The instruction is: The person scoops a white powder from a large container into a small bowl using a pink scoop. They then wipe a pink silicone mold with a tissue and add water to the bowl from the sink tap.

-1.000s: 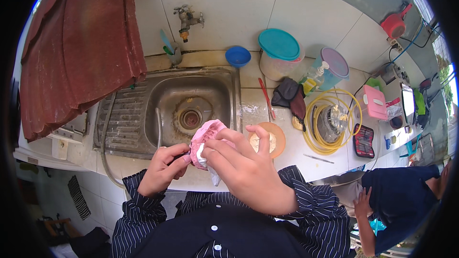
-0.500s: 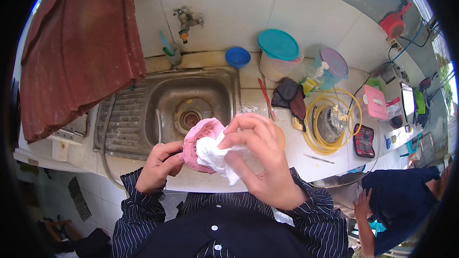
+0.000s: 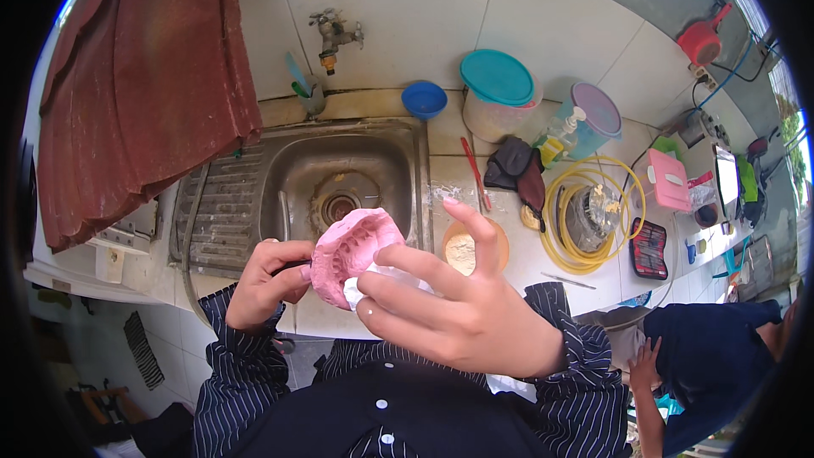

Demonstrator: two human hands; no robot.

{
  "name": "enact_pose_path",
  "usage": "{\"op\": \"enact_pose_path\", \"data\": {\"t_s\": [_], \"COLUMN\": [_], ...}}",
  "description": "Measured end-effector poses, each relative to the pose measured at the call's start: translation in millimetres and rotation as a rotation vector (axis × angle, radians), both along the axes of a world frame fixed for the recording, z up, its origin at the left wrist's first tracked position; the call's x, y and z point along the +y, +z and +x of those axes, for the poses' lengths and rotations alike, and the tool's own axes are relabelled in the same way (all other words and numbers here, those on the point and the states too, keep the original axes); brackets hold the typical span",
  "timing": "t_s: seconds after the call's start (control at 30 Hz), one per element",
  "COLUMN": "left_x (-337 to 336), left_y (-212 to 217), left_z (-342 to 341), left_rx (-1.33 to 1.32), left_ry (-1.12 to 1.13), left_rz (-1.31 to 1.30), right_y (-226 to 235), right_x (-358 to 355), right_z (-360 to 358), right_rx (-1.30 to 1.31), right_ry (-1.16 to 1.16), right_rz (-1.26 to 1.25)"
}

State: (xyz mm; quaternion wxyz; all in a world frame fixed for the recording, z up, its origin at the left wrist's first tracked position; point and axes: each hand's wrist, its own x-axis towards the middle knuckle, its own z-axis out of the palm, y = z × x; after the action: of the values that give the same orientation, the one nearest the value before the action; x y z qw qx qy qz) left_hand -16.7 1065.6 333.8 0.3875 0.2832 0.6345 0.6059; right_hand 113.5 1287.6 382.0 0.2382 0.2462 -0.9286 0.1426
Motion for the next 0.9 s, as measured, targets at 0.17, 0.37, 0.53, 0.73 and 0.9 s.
{"op": "enact_pose_path", "data": {"t_s": [0.17, 0.37, 0.53, 0.73, 0.9], "left_x": [-5, -1, 1, 15, 26], "left_y": [-3, 13, 23, 14, -6], "left_z": [5, 9, 12, 11, 12], "left_rx": [-0.025, 0.12, 0.234, 0.144, -0.035], "left_ry": [0.026, -0.056, -0.107, 0.047, 0.246], "left_rz": [0.055, 0.119, 0.147, -0.009, -0.042], "right_y": [-23, -71, -92, -79, -76], "right_x": [16, 75, 109, 84, 21], "right_z": [5, 17, 12, 4, -10], "right_rx": [0.176, 0.404, -0.036, 0.142, 0.16], "right_ry": [-0.005, -0.242, -0.925, -0.846, -0.326], "right_rz": [-1.204, -1.448, -0.716, -0.457, -0.118]}}
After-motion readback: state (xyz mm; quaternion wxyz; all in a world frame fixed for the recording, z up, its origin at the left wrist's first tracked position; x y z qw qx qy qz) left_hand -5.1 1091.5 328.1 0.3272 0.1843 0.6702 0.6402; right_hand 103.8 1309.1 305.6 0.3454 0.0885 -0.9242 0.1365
